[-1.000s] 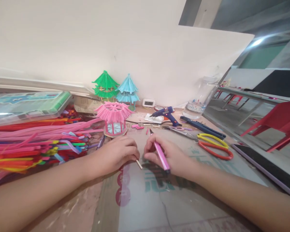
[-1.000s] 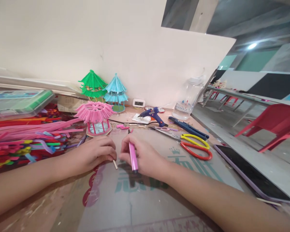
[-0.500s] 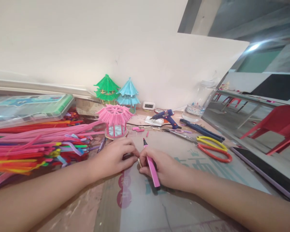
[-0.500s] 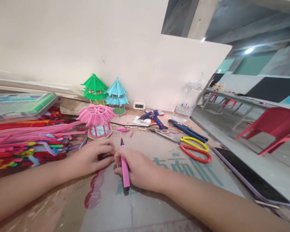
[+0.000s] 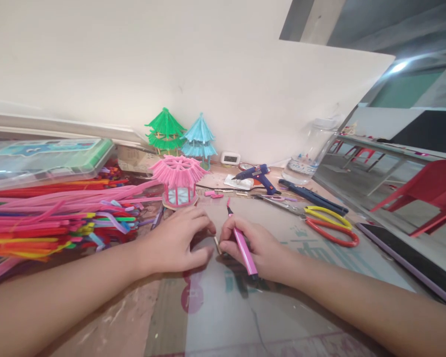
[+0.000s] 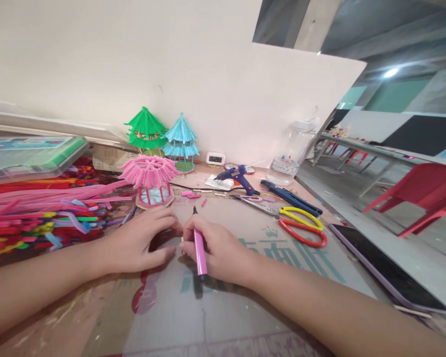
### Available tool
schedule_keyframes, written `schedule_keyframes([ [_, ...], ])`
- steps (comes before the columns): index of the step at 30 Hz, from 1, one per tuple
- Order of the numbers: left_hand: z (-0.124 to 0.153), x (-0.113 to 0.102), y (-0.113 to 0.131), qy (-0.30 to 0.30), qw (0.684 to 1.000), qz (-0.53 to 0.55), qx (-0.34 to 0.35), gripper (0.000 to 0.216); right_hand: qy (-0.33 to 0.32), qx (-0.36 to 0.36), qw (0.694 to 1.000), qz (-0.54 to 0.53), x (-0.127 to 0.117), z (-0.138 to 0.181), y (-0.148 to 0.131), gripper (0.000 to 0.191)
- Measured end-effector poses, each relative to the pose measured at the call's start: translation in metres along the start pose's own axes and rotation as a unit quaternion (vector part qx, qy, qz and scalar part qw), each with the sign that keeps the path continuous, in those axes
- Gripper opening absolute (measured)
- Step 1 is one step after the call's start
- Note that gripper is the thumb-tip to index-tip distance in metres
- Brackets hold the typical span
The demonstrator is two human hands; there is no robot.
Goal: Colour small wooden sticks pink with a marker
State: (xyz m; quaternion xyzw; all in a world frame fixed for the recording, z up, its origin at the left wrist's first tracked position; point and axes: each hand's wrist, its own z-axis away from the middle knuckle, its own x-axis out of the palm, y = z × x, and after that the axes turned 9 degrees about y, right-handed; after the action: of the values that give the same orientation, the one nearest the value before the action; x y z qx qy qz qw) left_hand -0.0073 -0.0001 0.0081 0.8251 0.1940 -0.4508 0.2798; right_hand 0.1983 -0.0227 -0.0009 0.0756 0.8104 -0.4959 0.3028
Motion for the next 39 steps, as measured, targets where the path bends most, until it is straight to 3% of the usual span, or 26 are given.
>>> schedule_keyframes([
  [5,0.002,0.002,0.008,0.007,0.999,-0.023,-0.024,0.018,-0.004,-0.008,1.0,0.001,0.0,0.0,0.0,0.009],
  [11,0.006,0.004,0.006,0.014,0.999,-0.011,-0.042,0.016,0.003,-0.084,0.996,0.025,0.0,0.001,0.001,0.01],
  [16,0.007,0.001,0.007,0.012,0.996,-0.067,-0.052,0.025,0.026,-0.18,0.983,0.018,-0.002,0.003,0.005,0.025],
  [19,0.007,0.002,0.008,0.014,0.996,-0.076,-0.052,0.025,0.057,-0.193,0.979,-0.014,-0.004,0.003,0.005,0.038],
  [24,0.006,0.002,0.007,0.008,0.997,-0.042,-0.062,0.024,0.121,-0.074,0.987,-0.077,-0.008,-0.001,0.001,0.043],
  [28,0.004,0.004,0.004,0.002,0.998,0.002,-0.059,0.023,0.1,0.073,0.981,-0.146,-0.004,-0.007,0.0,0.02],
  [30,0.004,0.005,0.003,0.003,0.998,0.01,-0.057,0.023,0.083,0.117,0.976,-0.163,-0.001,-0.008,0.0,0.018],
  [35,0.004,0.004,0.002,0.011,0.998,0.02,-0.06,0.031,0.062,0.125,0.979,-0.146,-0.001,-0.011,0.001,0.02],
  [39,0.002,0.004,-0.007,0.041,0.994,0.076,-0.06,0.017,0.074,0.09,0.983,-0.14,-0.006,-0.011,0.002,0.022],
])
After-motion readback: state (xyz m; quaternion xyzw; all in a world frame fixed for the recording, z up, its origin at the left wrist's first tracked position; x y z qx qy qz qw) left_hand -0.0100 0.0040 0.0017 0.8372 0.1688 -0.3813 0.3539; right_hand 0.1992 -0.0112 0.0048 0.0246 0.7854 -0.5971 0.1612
